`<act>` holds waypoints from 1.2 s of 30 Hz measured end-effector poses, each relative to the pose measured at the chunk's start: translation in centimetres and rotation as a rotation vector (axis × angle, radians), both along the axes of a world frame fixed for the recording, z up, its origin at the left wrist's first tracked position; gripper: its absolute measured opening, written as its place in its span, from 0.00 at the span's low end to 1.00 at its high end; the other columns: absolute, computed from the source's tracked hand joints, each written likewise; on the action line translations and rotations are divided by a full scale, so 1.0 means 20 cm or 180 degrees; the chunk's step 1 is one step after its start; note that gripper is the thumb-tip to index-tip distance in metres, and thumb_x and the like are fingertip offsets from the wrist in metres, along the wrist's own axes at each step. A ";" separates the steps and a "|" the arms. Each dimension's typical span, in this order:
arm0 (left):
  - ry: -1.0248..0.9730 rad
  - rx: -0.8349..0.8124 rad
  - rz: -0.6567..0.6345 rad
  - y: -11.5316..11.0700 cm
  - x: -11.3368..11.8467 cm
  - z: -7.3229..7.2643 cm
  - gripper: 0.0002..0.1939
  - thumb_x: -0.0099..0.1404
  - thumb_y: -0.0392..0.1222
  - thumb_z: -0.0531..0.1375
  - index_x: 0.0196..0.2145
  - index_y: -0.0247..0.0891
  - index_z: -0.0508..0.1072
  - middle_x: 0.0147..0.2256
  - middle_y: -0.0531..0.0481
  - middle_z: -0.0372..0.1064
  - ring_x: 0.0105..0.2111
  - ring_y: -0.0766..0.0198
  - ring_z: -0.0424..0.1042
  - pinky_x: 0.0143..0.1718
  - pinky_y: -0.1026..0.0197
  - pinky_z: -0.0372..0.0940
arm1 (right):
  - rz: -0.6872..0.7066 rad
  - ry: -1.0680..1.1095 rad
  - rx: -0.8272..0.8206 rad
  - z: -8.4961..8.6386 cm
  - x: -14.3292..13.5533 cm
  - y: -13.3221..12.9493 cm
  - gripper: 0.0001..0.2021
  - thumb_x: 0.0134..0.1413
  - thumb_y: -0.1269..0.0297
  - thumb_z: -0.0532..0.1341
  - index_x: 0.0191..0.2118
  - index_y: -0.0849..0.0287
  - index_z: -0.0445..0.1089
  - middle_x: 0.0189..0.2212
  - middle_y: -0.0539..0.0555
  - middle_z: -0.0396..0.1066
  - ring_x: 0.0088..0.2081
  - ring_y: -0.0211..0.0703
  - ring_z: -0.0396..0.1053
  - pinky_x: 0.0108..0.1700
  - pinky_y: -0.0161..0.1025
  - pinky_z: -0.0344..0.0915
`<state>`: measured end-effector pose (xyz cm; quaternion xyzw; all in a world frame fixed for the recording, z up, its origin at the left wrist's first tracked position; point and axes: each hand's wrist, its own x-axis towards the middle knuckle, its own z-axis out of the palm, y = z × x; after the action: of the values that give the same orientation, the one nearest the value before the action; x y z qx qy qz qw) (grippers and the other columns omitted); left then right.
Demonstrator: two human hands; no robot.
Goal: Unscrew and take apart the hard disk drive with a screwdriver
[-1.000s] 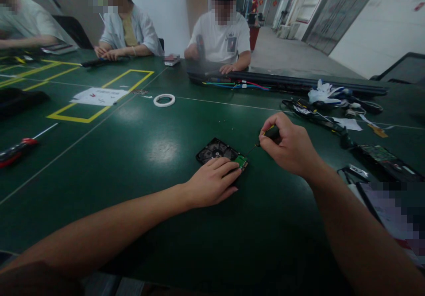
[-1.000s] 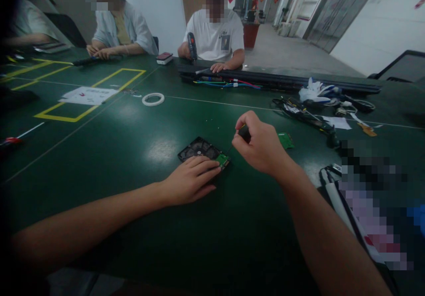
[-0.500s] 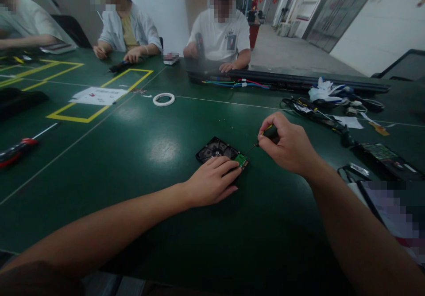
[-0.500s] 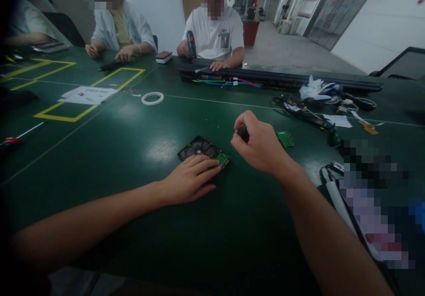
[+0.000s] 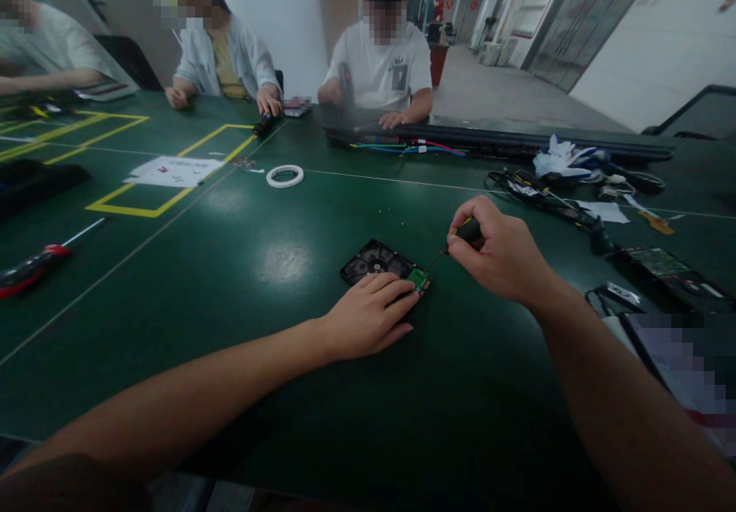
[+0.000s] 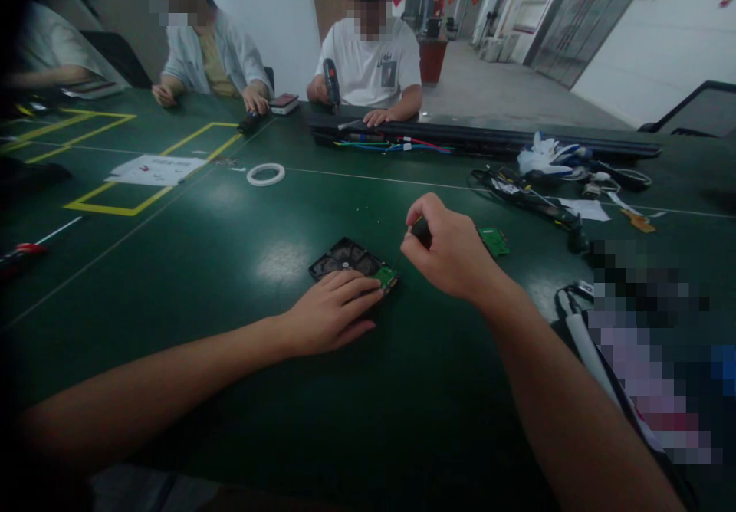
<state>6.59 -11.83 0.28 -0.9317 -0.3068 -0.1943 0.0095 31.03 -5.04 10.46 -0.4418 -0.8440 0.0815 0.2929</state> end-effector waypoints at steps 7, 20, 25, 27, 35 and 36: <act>0.0001 0.0011 -0.0007 0.00 0.00 0.01 0.24 0.77 0.49 0.56 0.63 0.33 0.68 0.60 0.37 0.67 0.58 0.45 0.66 0.58 0.44 0.66 | 0.0005 -0.0011 -0.0056 0.00 0.00 0.00 0.06 0.57 0.66 0.62 0.40 0.55 0.64 0.28 0.51 0.71 0.27 0.42 0.67 0.34 0.41 0.59; -0.0070 -0.0052 -0.0020 0.00 0.00 0.00 0.24 0.76 0.49 0.57 0.63 0.34 0.68 0.60 0.36 0.68 0.59 0.45 0.67 0.58 0.43 0.66 | 0.0043 -0.0017 -0.0062 0.00 0.00 0.00 0.06 0.57 0.66 0.61 0.40 0.54 0.64 0.27 0.50 0.70 0.27 0.43 0.67 0.34 0.41 0.59; 0.0002 -0.0058 -0.0006 0.00 0.01 0.00 0.24 0.76 0.49 0.57 0.63 0.33 0.68 0.61 0.36 0.67 0.59 0.45 0.66 0.58 0.43 0.66 | 0.0036 -0.0014 -0.0092 0.00 0.00 0.00 0.07 0.57 0.66 0.62 0.40 0.54 0.64 0.27 0.51 0.71 0.27 0.43 0.67 0.34 0.41 0.59; 0.0010 -0.0052 0.0001 0.00 0.01 0.00 0.24 0.76 0.49 0.56 0.63 0.33 0.68 0.61 0.36 0.67 0.59 0.45 0.66 0.58 0.43 0.66 | 0.0012 -0.0017 -0.0084 0.00 0.00 0.00 0.07 0.57 0.66 0.62 0.40 0.54 0.64 0.27 0.50 0.70 0.27 0.43 0.67 0.34 0.41 0.59; 0.0023 -0.0026 0.0002 0.00 0.00 0.01 0.24 0.76 0.49 0.56 0.63 0.34 0.68 0.61 0.37 0.67 0.58 0.45 0.67 0.58 0.43 0.66 | -0.0007 -0.0035 -0.0057 0.00 0.00 0.00 0.07 0.57 0.66 0.62 0.40 0.54 0.64 0.27 0.50 0.70 0.27 0.43 0.67 0.34 0.41 0.59; 0.0027 -0.0033 0.0000 0.00 0.00 0.01 0.24 0.76 0.49 0.56 0.63 0.34 0.68 0.61 0.37 0.67 0.58 0.45 0.67 0.58 0.43 0.66 | 0.0004 -0.0032 -0.0057 0.00 0.00 0.00 0.07 0.57 0.66 0.62 0.40 0.54 0.64 0.27 0.50 0.70 0.27 0.43 0.67 0.34 0.41 0.59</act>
<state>6.61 -11.83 0.38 -0.9325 -0.3078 -0.1887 0.0059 31.12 -5.03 10.37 -0.4444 -0.8449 0.0870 0.2847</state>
